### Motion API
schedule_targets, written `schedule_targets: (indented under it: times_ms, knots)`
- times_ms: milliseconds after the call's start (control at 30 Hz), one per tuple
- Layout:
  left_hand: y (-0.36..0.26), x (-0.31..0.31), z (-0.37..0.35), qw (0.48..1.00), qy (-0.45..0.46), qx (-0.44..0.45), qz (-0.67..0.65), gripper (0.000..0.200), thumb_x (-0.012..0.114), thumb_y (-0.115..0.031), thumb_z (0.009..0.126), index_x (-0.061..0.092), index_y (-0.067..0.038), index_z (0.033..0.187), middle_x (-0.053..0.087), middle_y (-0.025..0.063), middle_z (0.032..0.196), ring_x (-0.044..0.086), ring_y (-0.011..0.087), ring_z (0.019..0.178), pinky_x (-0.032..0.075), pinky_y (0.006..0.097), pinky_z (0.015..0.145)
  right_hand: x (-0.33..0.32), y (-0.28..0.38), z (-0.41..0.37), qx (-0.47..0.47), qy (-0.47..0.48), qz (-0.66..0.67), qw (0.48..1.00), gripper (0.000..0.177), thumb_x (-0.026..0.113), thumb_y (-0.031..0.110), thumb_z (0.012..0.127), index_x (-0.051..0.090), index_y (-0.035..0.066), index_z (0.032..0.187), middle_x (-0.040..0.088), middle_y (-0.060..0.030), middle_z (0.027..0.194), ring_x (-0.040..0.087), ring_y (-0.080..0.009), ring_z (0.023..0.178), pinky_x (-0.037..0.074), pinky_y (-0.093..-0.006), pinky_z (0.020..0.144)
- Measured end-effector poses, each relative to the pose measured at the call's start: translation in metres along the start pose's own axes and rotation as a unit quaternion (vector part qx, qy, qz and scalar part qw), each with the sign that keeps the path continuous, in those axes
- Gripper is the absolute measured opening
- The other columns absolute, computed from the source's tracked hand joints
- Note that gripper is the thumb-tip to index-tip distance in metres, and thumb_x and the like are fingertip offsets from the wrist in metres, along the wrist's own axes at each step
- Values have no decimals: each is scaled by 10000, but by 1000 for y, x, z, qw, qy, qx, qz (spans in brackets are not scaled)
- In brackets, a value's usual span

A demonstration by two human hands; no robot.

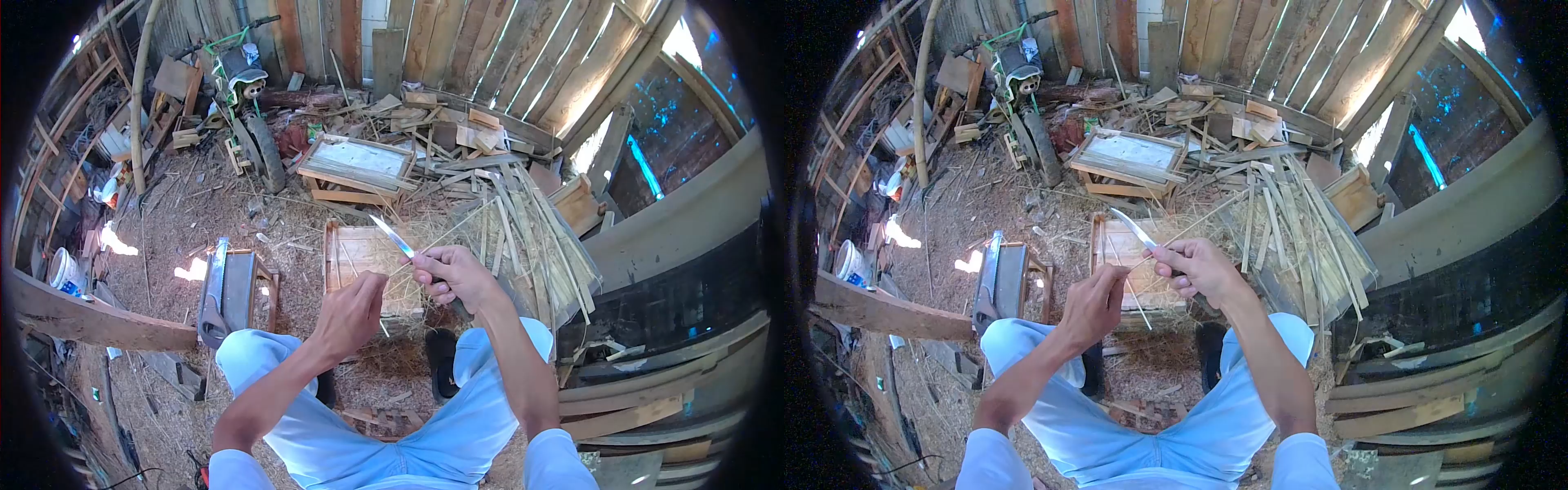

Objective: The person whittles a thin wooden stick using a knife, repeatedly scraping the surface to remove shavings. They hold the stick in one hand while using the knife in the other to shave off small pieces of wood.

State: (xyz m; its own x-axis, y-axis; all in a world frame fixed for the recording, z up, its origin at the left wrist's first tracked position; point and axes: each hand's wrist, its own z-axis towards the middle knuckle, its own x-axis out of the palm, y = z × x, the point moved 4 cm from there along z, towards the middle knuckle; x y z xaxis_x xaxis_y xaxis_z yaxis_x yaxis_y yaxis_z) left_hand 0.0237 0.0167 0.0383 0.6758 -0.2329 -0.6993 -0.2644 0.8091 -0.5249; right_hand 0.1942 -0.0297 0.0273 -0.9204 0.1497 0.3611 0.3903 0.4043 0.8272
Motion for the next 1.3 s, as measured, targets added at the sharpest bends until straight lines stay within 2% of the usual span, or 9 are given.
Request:
schedule_targets:
  times_ms: [200,533,600,667,767,800,833,1033,1300]
  knots:
    - [4,-4,-13,1000,1,-3,-10,145,557,8,815,544,-57,944,583,121,768,595,312,616,464,380,497,-36,20,-8,-36,-30,-3,999,223,538,204,928,560,0,1016,474,36,670,336,-2,464,254,-144,368]
    - [8,-8,-14,1000,-7,14,5,108,559,-28,831,537,-53,934,568,106,755,591,291,577,460,377,466,-73,25,-6,-66,-45,8,997,246,522,207,934,559,-4,1057,465,46,667,328,-1,460,240,-147,365]
    - [13,-14,-22,1000,-9,-4,8,109,563,-26,828,537,-55,930,572,107,761,592,293,578,461,378,470,-104,33,-10,-121,-170,-4,978,276,505,205,940,541,-13,1104,462,47,672,311,-2,457,237,-146,366]
    - [18,-19,-23,1000,-14,-23,16,110,566,-23,826,537,-57,926,577,107,767,594,294,579,463,379,473,-148,49,-25,-182,-198,55,962,248,422,17,878,507,-14,1109,447,52,674,298,9,441,230,-144,348]
    - [28,-21,-22,998,-35,-43,28,127,571,-16,813,535,-60,927,585,105,788,597,300,588,465,380,479,-131,47,-36,-187,-230,46,954,280,455,91,911,478,-24,1166,440,54,679,285,14,444,228,-140,353]
    - [30,-16,-20,998,-42,-48,14,132,570,-17,811,534,-59,930,586,103,792,596,303,588,465,382,480,-119,43,-35,-200,-220,13,955,325,504,209,937,511,-21,1166,469,34,684,327,-7,456,242,-142,371]
    - [31,-12,-18,997,-48,-52,-2,137,569,-17,808,532,-59,933,586,102,796,596,306,588,465,383,481,-105,39,-35,-198,-216,15,956,325,504,209,937,511,-21,1166,469,34,684,327,-7,456,242,-142,371]
    - [16,-2,1,998,-54,-17,10,148,569,-29,813,543,-48,958,547,106,776,587,294,616,469,382,503,-10,4,-12,-78,9,-1,997,328,515,200,938,502,44,1226,525,7,710,356,-12,453,259,-151,372]
    - [-5,-5,11,989,-76,78,98,269,602,10,767,579,-43,1030,516,83,704,547,243,604,441,351,510,23,-2,-4,-52,84,40,994,326,512,238,945,518,45,1207,512,29,702,343,4,455,254,-144,386]
